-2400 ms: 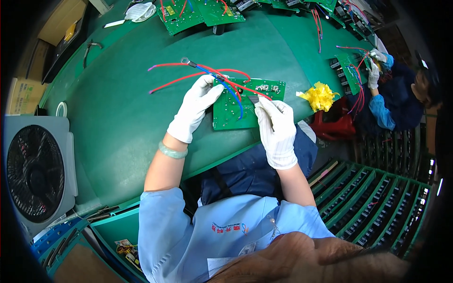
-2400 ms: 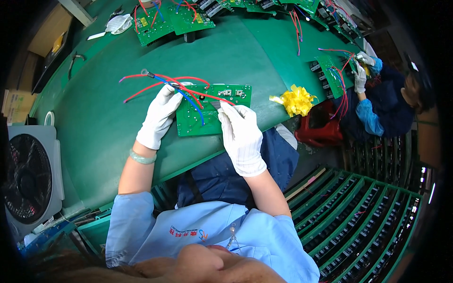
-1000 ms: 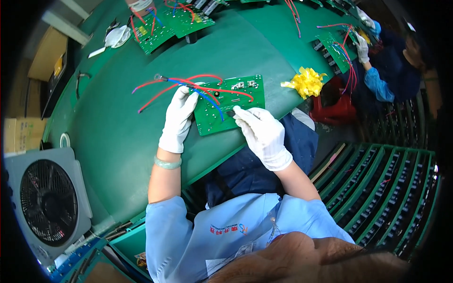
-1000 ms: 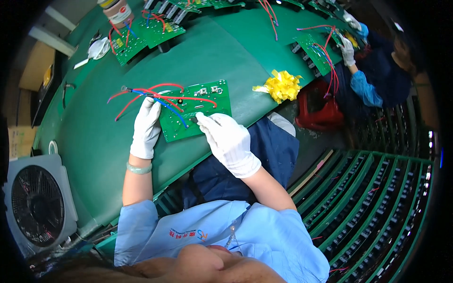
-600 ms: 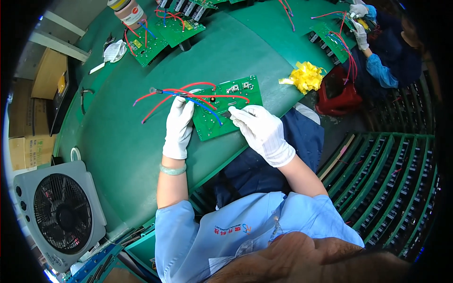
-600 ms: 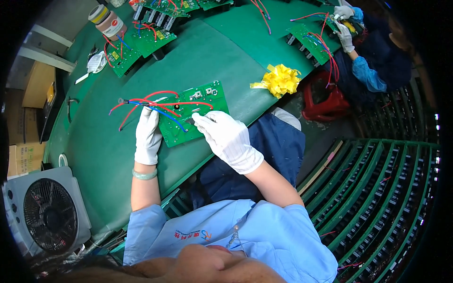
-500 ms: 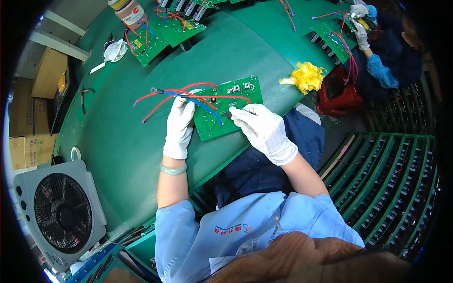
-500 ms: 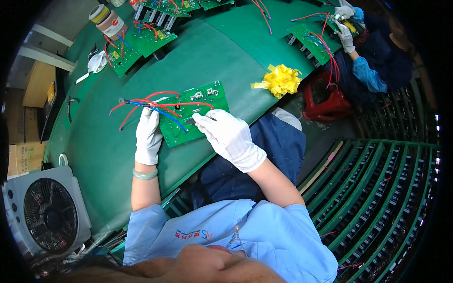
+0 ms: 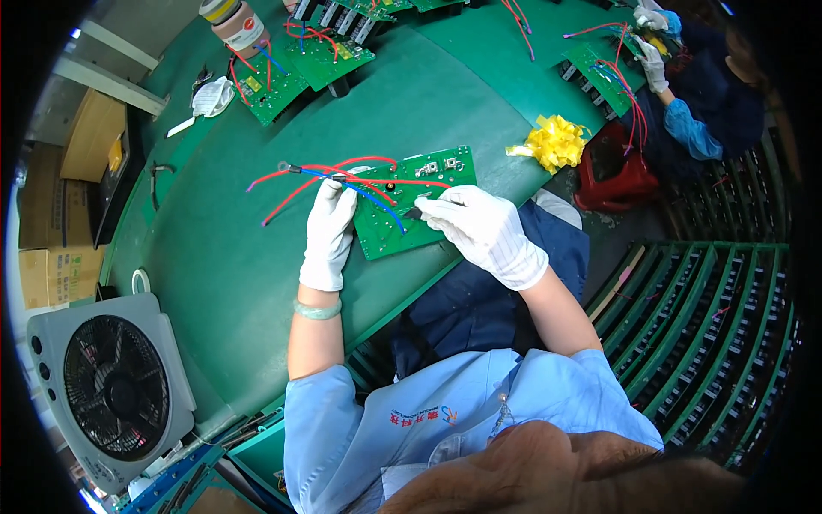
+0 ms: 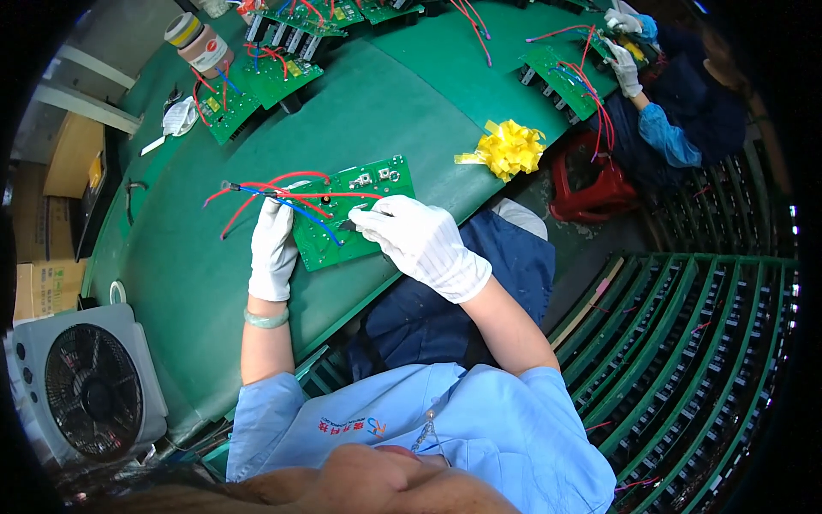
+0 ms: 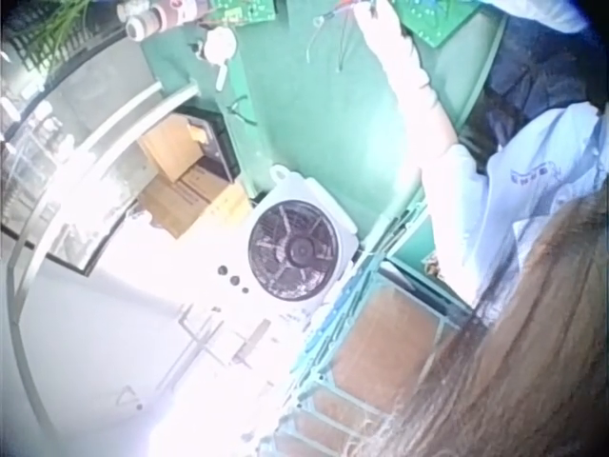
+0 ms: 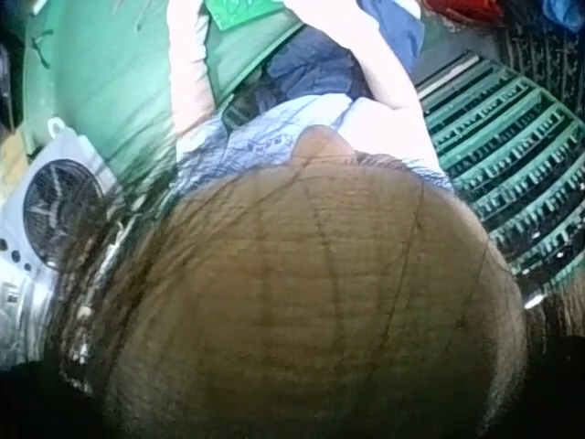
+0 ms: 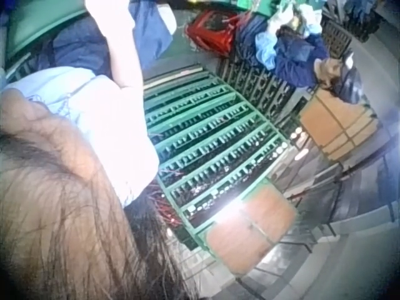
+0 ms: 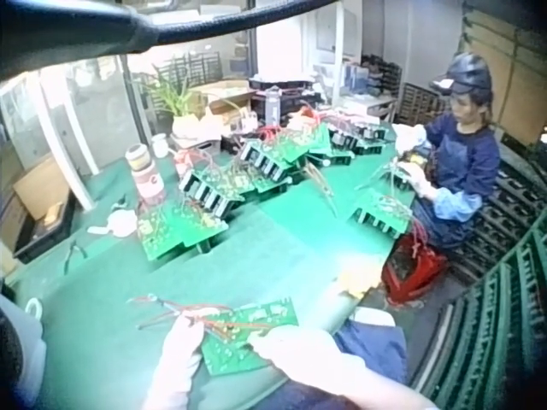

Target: The person assembles components and wires onto a printed circuit board by hand, attaching capacitors, a heatsink, and a wiring harness.

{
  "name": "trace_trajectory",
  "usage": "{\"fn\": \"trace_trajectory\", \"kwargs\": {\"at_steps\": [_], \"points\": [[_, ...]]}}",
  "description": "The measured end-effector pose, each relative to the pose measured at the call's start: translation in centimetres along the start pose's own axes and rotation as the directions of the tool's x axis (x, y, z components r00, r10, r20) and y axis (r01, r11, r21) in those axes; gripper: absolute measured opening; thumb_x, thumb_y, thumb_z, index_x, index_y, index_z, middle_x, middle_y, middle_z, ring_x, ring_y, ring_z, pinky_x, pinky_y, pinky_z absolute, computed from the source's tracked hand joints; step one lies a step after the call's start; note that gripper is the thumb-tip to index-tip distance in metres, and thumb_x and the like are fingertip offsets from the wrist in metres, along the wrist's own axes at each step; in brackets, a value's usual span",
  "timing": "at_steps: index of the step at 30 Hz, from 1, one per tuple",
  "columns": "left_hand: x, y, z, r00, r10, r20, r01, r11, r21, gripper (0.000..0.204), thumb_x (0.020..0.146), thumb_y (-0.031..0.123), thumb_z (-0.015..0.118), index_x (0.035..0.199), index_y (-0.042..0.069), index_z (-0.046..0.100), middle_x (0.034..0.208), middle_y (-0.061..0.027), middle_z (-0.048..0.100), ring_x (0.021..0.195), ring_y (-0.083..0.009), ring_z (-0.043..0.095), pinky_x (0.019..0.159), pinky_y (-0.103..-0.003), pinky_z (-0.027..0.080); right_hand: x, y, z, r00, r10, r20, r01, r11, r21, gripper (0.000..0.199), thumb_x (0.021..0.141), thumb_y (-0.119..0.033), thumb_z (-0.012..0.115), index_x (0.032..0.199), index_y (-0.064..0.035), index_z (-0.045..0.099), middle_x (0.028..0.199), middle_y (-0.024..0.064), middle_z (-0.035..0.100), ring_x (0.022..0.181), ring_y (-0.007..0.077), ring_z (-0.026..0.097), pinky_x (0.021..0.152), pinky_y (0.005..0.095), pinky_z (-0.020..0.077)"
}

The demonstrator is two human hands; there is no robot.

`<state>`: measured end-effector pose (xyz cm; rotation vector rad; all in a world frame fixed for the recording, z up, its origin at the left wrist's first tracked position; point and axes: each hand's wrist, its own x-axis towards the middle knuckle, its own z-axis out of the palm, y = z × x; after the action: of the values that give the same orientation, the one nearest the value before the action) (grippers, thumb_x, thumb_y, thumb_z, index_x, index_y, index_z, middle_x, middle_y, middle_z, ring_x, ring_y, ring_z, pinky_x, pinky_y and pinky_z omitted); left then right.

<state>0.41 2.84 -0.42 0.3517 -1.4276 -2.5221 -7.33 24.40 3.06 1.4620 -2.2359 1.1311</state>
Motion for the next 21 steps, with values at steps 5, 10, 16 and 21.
{"fn": "trace_trajectory", "kwargs": {"at_steps": [5, 10, 16, 21], "points": [[0.1, -0.1, 0.1, 1.000, -0.005, 0.029, 0.006, 0.999, -0.032, 0.022, 0.091, 0.009, 0.053, 0.113, 0.004, 0.050, 0.108, -0.0059, 0.057, 0.101, -0.0128, 0.054, 0.092, -0.030, 0.043, -0.4, 0.2, -0.2, 0.999, 0.005, 0.049, -0.002, 0.998, -0.065, 0.031, 0.073, -0.008, 0.063, 0.104, -0.0111, 0.065, 0.082, 0.0044, 0.060, 0.071, 0.0202, 0.060, 0.055, 0.0298, 0.0492], [0.5, -1.1, -1.3, 0.999, 0.015, 0.035, -0.015, 1.000, -0.015, 0.030, 0.091, 0.011, 0.053, 0.119, 0.001, 0.048, 0.116, -0.0103, 0.056, 0.106, -0.0183, 0.055, 0.095, -0.033, 0.043, -0.1, 0.3, -0.8, 0.988, -0.090, 0.122, 0.106, 0.985, -0.135, 0.037, 0.071, -0.008, 0.060, 0.107, -0.0125, 0.065, 0.083, 0.0039, 0.060, 0.072, 0.0195, 0.060, 0.055, 0.0295, 0.0491], [0.5, -0.9, -1.5, 0.999, -0.001, 0.041, 0.001, 1.000, 0.006, 0.028, 0.091, 0.011, 0.053, 0.117, 0.001, 0.049, 0.115, -0.0096, 0.057, 0.105, -0.0180, 0.055, 0.094, -0.032, 0.043, -0.3, 0.2, -0.8, 0.994, -0.095, 0.050, 0.100, 0.987, -0.123, 0.041, 0.068, -0.004, 0.061, 0.108, -0.0134, 0.065, 0.083, 0.0037, 0.061, 0.071, 0.0187, 0.060, 0.055, 0.0291, 0.0495], [0.5, -0.7, -0.7, 1.000, -0.022, -0.016, 0.021, 0.999, -0.040, 0.020, 0.089, 0.003, 0.055, 0.108, 0.007, 0.053, 0.106, -0.0021, 0.056, 0.089, -0.0081, 0.050, 0.082, -0.023, 0.042, -1.8, 0.9, -1.7, 0.986, 0.129, -0.104, -0.137, 0.988, -0.069, 0.040, 0.069, 0.001, 0.065, 0.107, -0.0114, 0.066, 0.078, 0.0041, 0.065, 0.066, 0.0199, 0.062, 0.058, 0.0278, 0.0507]]}}
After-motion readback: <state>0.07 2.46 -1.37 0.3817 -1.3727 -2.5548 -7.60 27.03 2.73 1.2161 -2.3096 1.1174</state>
